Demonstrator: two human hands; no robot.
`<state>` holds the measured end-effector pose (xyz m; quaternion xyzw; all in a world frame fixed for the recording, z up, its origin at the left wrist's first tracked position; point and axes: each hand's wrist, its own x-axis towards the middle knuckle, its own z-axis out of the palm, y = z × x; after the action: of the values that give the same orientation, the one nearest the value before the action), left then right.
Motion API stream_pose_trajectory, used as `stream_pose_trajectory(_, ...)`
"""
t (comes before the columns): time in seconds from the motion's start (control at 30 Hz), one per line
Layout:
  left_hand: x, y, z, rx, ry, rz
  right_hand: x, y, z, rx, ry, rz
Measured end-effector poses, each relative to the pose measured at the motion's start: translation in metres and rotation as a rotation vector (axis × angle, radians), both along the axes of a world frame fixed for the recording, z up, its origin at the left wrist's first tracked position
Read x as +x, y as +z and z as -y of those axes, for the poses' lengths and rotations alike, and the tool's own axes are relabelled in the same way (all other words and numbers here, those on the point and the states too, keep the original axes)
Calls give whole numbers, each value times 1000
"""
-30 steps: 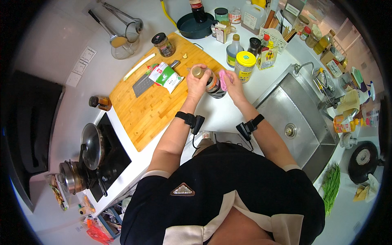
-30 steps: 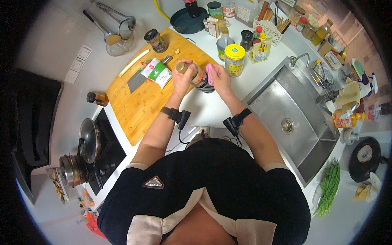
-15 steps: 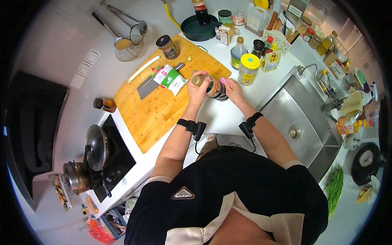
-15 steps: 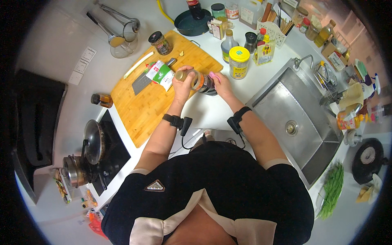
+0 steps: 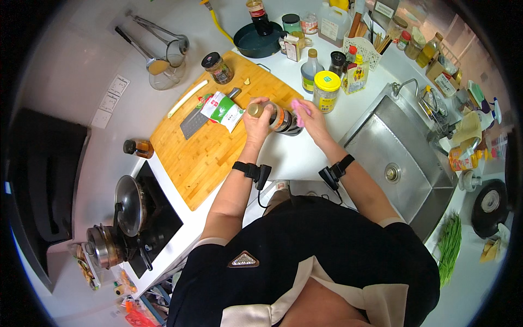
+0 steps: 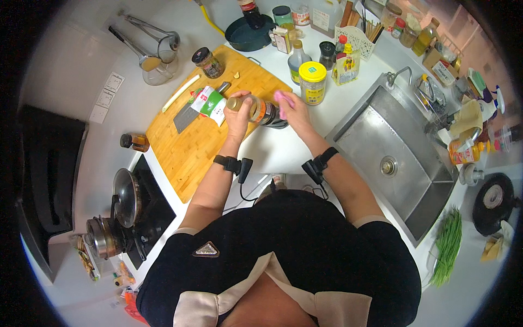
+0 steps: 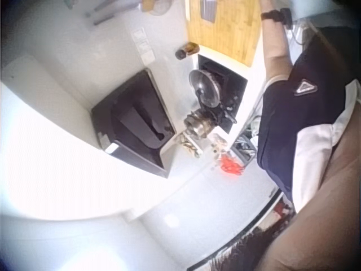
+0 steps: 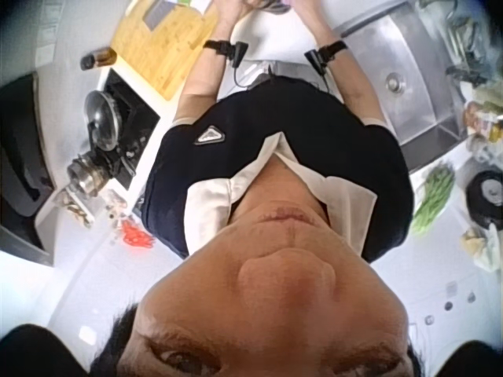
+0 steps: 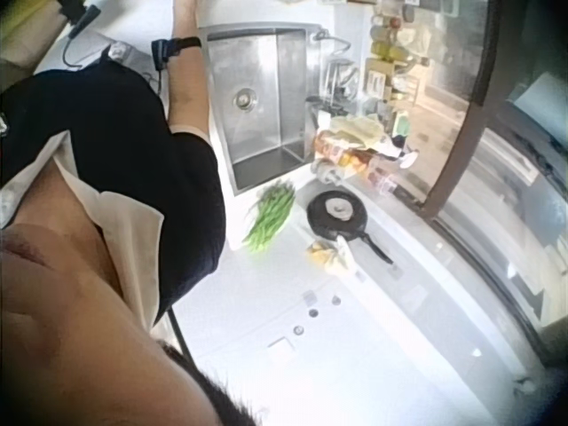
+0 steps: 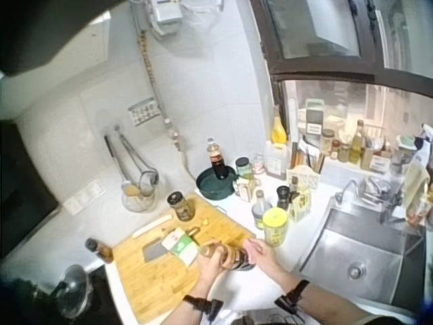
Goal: The person wipes multiple condiment bottles and a dark plate with a pink cloth on a kitchen counter. They handle each bottle one at a time, wiping the exterior surfaces, then wipe the plate and return items to their positions.
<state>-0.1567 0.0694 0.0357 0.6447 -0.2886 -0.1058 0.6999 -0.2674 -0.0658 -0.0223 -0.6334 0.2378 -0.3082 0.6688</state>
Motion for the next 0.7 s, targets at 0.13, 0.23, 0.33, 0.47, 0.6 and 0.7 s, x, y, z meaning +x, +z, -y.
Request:
stream_pose_trajectory(0.13, 1, -4, -2, 39, -23, 56, 16, 21, -11, -589, 10, 18)
stream_pose_trajectory(0.23, 1, -7, -4, -22, -18, 42, 20, 6, -5, -525, 63, -108)
stream_pose_trajectory(0.33, 3, -8, -9, -12, -2, 40, 26, -27, 8, -565, 47, -256)
stream_pose_trajectory(0.47, 2, -5, -11, 57, 24, 101, 15, -72, 21, -414, 44, -369)
stream_pose_trajectory(0.6, -1, -1, -5, 23, 27, 47, 6, -98, 18, -258, -31, -469)
stream_pose_trajectory(0.7, 2, -1, -1, 32, 75, 79, -7, -101, 13, 13, 0, -443)
